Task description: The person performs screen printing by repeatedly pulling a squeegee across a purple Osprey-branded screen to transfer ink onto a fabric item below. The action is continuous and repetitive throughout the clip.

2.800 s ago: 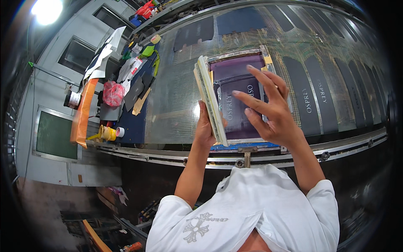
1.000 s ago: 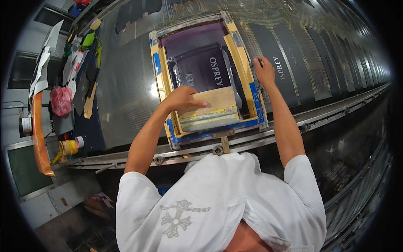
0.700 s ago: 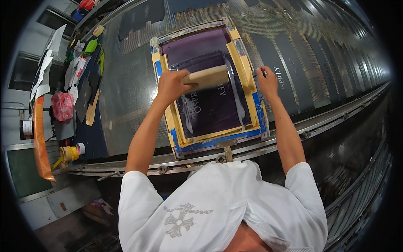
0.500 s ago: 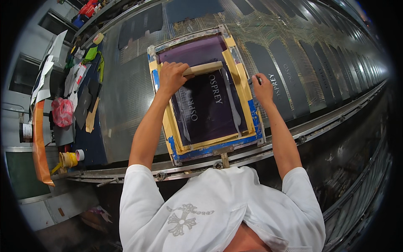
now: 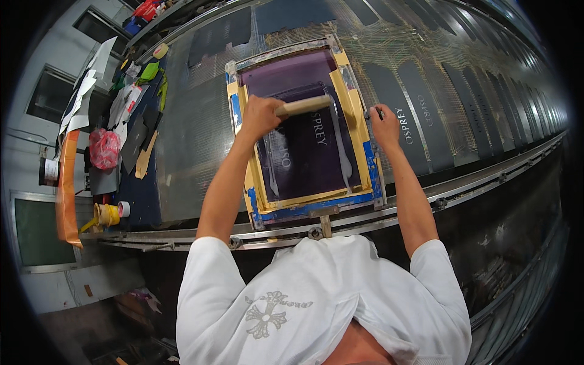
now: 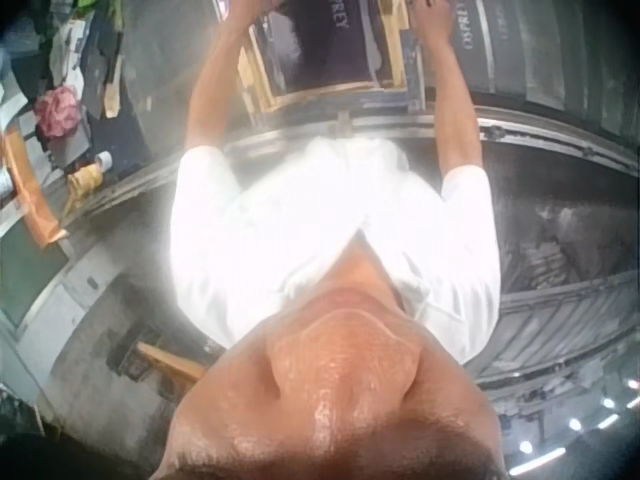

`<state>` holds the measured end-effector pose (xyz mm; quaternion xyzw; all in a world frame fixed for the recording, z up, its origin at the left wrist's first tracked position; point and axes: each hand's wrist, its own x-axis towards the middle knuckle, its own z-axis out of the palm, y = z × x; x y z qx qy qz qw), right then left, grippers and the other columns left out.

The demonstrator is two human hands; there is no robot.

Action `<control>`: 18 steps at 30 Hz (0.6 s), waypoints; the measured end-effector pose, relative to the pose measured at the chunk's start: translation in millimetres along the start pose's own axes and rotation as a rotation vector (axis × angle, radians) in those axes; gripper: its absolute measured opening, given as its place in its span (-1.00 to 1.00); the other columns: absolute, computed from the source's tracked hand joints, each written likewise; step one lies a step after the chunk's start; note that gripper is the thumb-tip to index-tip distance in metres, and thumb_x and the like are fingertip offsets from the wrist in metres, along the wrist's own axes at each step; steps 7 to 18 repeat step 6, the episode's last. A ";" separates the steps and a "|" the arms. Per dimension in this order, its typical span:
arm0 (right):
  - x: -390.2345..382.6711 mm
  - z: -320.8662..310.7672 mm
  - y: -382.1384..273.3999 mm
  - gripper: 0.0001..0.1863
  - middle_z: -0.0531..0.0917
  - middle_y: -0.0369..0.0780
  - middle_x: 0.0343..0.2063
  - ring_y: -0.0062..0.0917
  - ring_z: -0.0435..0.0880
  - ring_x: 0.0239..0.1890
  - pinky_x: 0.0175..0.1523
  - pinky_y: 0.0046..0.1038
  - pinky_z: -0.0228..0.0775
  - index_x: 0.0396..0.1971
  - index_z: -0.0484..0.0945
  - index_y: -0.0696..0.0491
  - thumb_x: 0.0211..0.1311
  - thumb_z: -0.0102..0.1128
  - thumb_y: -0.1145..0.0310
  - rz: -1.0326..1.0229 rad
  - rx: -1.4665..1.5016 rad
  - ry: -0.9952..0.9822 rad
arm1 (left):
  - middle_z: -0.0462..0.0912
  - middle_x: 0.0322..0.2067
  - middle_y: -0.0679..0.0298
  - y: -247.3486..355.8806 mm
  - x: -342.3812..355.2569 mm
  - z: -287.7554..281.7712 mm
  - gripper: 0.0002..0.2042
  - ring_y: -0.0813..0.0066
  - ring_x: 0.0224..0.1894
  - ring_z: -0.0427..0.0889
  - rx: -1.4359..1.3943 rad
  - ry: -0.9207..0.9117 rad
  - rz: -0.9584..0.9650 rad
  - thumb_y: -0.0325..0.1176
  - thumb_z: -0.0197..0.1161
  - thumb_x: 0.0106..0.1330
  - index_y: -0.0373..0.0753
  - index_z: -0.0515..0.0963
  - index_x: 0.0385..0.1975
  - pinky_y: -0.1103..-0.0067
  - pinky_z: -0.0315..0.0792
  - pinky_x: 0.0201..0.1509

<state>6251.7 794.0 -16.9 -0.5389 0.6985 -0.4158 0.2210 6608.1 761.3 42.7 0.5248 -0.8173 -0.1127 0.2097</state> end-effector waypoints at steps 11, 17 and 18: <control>-1.7 -0.2 -2.2 -0.64 0.77 0.02 -0.19 -0.06 0.76 -0.05 0.01 -0.19 0.55 -0.08 0.69 0.11 0.36 0.24 0.12 0.055 0.069 -0.068 | 0.83 -0.30 0.37 56.6 -110.7 22.0 -0.69 0.29 -0.20 0.77 0.053 0.096 0.030 -0.52 0.52 -0.08 0.01 0.80 -0.31 0.31 0.44 0.08; -1.7 -0.2 -2.2 -0.64 0.77 0.02 -0.19 -0.06 0.76 -0.05 0.01 -0.19 0.55 -0.08 0.69 0.11 0.36 0.24 0.12 0.055 0.069 -0.068 | 0.83 -0.30 0.37 56.6 -110.7 22.0 -0.69 0.29 -0.20 0.77 0.053 0.096 0.030 -0.52 0.52 -0.08 0.01 0.80 -0.31 0.31 0.44 0.08; -1.7 -0.2 -2.2 -0.64 0.77 0.02 -0.19 -0.06 0.76 -0.05 0.01 -0.19 0.55 -0.08 0.69 0.11 0.36 0.24 0.12 0.055 0.069 -0.068 | 0.83 -0.30 0.37 56.6 -110.7 22.0 -0.69 0.29 -0.20 0.77 0.053 0.096 0.030 -0.52 0.52 -0.08 0.01 0.80 -0.31 0.31 0.44 0.08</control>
